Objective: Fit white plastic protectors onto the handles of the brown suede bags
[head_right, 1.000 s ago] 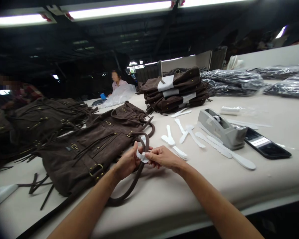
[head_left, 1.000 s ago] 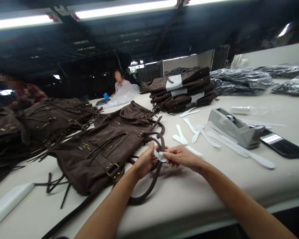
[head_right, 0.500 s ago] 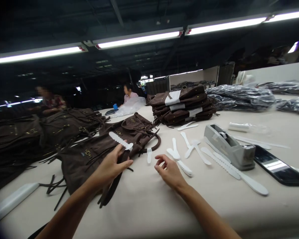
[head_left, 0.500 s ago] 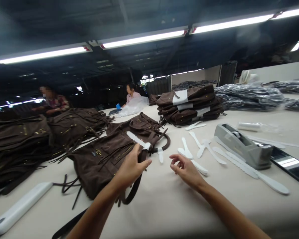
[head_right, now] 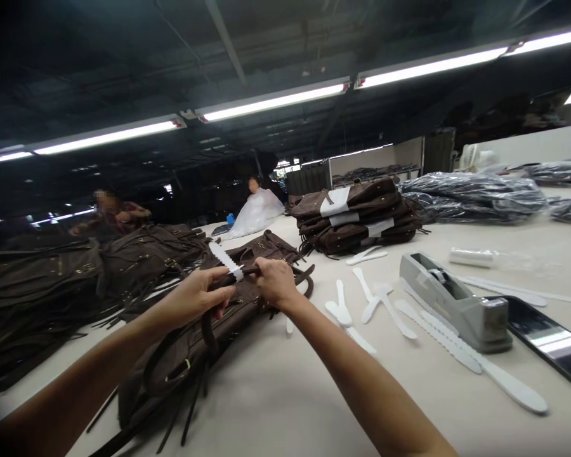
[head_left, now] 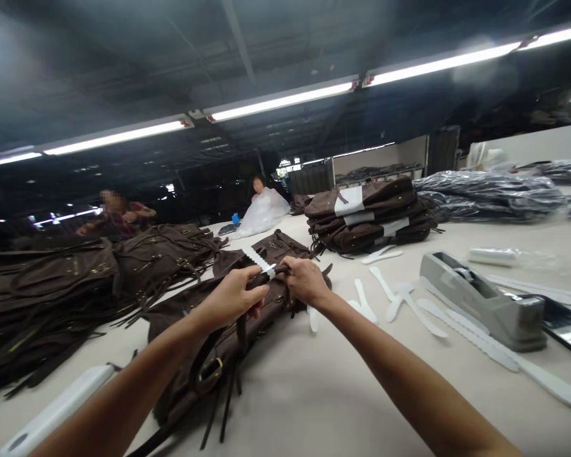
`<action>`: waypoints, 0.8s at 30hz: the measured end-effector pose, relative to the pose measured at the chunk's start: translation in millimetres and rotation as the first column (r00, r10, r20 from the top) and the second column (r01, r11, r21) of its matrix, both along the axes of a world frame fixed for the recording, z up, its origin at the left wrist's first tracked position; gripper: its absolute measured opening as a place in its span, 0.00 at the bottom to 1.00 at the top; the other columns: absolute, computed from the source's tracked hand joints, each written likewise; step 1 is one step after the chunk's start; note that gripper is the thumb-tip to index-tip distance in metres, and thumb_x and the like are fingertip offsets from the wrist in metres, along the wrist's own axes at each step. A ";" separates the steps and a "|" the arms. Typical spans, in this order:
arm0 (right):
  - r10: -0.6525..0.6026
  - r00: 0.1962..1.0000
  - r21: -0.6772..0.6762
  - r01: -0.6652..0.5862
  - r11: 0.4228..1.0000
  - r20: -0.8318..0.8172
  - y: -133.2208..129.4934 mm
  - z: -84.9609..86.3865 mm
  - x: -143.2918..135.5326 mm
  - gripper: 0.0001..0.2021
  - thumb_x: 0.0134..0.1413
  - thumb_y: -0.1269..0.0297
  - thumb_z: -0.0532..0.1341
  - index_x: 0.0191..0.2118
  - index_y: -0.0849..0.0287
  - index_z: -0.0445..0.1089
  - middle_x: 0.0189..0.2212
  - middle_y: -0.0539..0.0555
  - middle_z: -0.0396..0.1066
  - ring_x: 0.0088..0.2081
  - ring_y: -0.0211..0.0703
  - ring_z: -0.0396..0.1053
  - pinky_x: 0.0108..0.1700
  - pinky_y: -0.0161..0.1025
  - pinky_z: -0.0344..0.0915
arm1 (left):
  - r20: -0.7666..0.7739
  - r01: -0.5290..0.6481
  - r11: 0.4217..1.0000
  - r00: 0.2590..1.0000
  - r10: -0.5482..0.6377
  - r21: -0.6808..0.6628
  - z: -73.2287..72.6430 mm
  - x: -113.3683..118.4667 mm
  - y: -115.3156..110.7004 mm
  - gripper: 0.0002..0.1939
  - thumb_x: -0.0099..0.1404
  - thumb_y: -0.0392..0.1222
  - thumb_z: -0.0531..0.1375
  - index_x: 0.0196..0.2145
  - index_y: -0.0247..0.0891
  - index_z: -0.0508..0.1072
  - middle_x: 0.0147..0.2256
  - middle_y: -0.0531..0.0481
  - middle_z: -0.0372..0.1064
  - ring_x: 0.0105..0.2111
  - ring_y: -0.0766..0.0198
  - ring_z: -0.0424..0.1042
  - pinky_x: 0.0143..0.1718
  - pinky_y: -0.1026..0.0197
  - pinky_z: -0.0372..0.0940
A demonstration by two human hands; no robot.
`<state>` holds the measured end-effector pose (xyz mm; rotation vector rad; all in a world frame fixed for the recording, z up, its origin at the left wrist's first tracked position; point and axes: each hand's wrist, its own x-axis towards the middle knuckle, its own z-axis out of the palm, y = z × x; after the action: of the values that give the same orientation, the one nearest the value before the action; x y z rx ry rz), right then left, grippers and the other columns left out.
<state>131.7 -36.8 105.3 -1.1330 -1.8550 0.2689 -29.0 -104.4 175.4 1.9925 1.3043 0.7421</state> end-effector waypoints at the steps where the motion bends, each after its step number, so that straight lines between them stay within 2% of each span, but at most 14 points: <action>1: -0.011 1.000 -0.020 0.010 1.000 -0.019 6.9 -3.8 1.8 0.07 0.53 0.69 0.59 0.37 0.53 0.74 0.32 0.54 0.76 0.40 0.50 0.70 0.45 0.42 0.61 | -0.016 -0.014 0.998 1.000 0.013 -0.058 -7.9 -6.1 4.9 0.06 0.55 0.42 0.60 0.30 0.37 0.68 0.17 0.56 0.67 0.16 0.64 0.68 0.18 0.66 0.60; 4: -0.048 0.994 -0.085 0.039 0.996 -0.103 22.6 -26.7 14.0 0.13 0.50 0.75 0.57 0.39 0.54 0.74 0.35 0.55 0.76 0.41 0.49 0.71 0.44 0.41 0.61 | -0.056 0.025 0.973 0.998 -0.039 -0.228 -40.4 -26.6 10.5 0.14 0.52 0.40 0.63 0.38 0.36 0.72 0.21 0.55 0.71 0.22 0.62 0.72 0.23 0.66 0.62; 7: -0.047 0.977 -0.168 0.012 0.986 -0.207 30.1 -52.0 29.7 0.13 0.47 0.76 0.56 0.36 0.57 0.74 0.31 0.54 0.76 0.38 0.48 0.71 0.41 0.40 0.62 | -0.013 0.094 0.946 0.995 -0.103 -0.309 -69.4 -42.3 5.4 0.17 0.50 0.40 0.65 0.40 0.36 0.74 0.24 0.55 0.71 0.25 0.64 0.71 0.25 0.67 0.61; 9: -0.025 0.961 -0.224 -0.039 0.974 -0.276 30.8 -59.7 37.0 0.10 0.49 0.73 0.56 0.34 0.59 0.74 0.27 0.52 0.74 0.33 0.46 0.71 0.36 0.39 0.64 | 0.090 0.069 0.951 0.995 -0.044 -0.303 -75.2 -48.1 2.8 0.14 0.54 0.44 0.64 0.37 0.35 0.74 0.21 0.56 0.68 0.22 0.66 0.68 0.25 0.66 0.61; 10: -0.010 0.952 -0.247 -0.070 0.967 -0.307 30.3 -59.2 38.7 0.08 0.50 0.70 0.57 0.34 0.61 0.74 0.25 0.52 0.73 0.31 0.45 0.71 0.34 0.39 0.65 | 0.154 0.028 0.957 0.988 0.017 -0.289 -71.8 -49.9 3.1 0.14 0.55 0.46 0.63 0.36 0.34 0.74 0.18 0.56 0.65 0.19 0.68 0.65 0.25 0.65 0.61; 11: 0.010 0.942 -0.264 -0.104 0.959 -0.335 29.6 -55.6 38.9 0.08 0.51 0.66 0.59 0.34 0.62 0.74 0.25 0.52 0.73 0.30 0.44 0.70 0.33 0.38 0.65 | 0.225 -0.023 0.964 0.971 0.085 -0.264 -63.6 -51.1 4.5 0.14 0.56 0.47 0.63 0.35 0.34 0.74 0.16 0.57 0.62 0.17 0.69 0.62 0.24 0.65 0.61; 13: 0.066 0.925 -0.282 -0.182 0.942 -0.375 28.4 -40.7 35.5 0.11 0.50 0.59 0.63 0.35 0.63 0.74 0.26 0.52 0.73 0.30 0.42 0.71 0.33 0.38 0.66 | 0.364 -0.125 0.978 0.914 0.179 -0.168 -34.1 -52.0 9.8 0.13 0.55 0.47 0.65 0.33 0.33 0.74 0.14 0.61 0.56 0.14 0.74 0.54 0.20 0.67 0.58; 15: 0.132 0.908 -0.280 -0.257 0.925 -0.397 28.4 -20.8 29.2 0.14 0.48 0.58 0.66 0.39 0.62 0.75 0.31 0.52 0.75 0.34 0.41 0.72 0.37 0.37 0.67 | 0.480 -0.197 0.980 0.861 0.165 0.016 8.1 -51.1 16.3 0.11 0.55 0.42 0.65 0.32 0.31 0.74 0.13 0.63 0.52 0.13 0.77 0.49 0.19 0.70 0.53; 17: 0.165 0.899 -0.271 -0.291 0.918 -0.407 28.9 -3.4 23.3 0.19 0.46 0.61 0.68 0.46 0.59 0.74 0.37 0.53 0.75 0.39 0.41 0.72 0.42 0.37 0.67 | 0.507 -0.257 0.948 0.852 0.130 0.188 54.0 -48.9 21.6 0.06 0.60 0.36 0.60 0.29 0.28 0.72 0.13 0.64 0.49 0.13 0.82 0.48 0.24 0.71 0.53; 18: 0.164 0.897 -0.272 -0.291 0.917 -0.410 28.9 2.2 21.4 0.22 0.45 0.64 0.68 0.49 0.57 0.72 0.40 0.53 0.75 0.41 0.41 0.71 0.45 0.38 0.67 | 0.512 -0.287 0.927 0.849 0.130 0.240 75.7 -47.7 23.2 0.09 0.63 0.34 0.55 0.28 0.27 0.71 0.14 0.64 0.49 0.13 0.83 0.49 0.27 0.70 0.53; 20: 0.144 0.897 -0.305 -0.287 0.908 -0.418 27.3 4.9 19.4 0.21 0.44 0.67 0.69 0.48 0.56 0.73 0.41 0.53 0.75 0.43 0.42 0.70 0.47 0.39 0.66 | 0.525 -0.345 0.885 0.839 0.143 0.311 113.0 -45.9 24.0 0.14 0.65 0.33 0.49 0.25 0.26 0.68 0.14 0.64 0.47 0.14 0.85 0.49 0.30 0.68 0.52; 22: 0.129 0.893 -0.392 -0.314 0.865 -0.431 22.8 -3.1 17.9 0.11 0.44 0.67 0.69 0.38 0.59 0.76 0.34 0.54 0.76 0.39 0.43 0.72 0.45 0.39 0.68 | 0.542 -0.405 0.841 0.824 0.166 0.358 140.7 -45.2 21.0 0.12 0.62 0.37 0.57 0.22 0.32 0.65 0.14 0.64 0.47 0.14 0.82 0.49 0.28 0.67 0.52; 24: 0.117 0.878 -0.507 -0.372 0.777 -0.463 14.9 -17.8 13.9 0.06 0.47 0.66 0.68 0.30 0.63 0.75 0.26 0.55 0.74 0.32 0.42 0.72 0.39 0.38 0.71 | 0.561 -0.455 0.804 0.806 0.189 0.383 158.0 -44.2 13.9 0.16 0.52 0.41 0.68 0.20 0.38 0.63 0.13 0.63 0.47 0.15 0.77 0.48 0.23 0.66 0.51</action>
<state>145.5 -22.0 87.6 -1.1022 -1.5647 1.2197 -73.2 -90.6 333.3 1.7459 1.2257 1.8068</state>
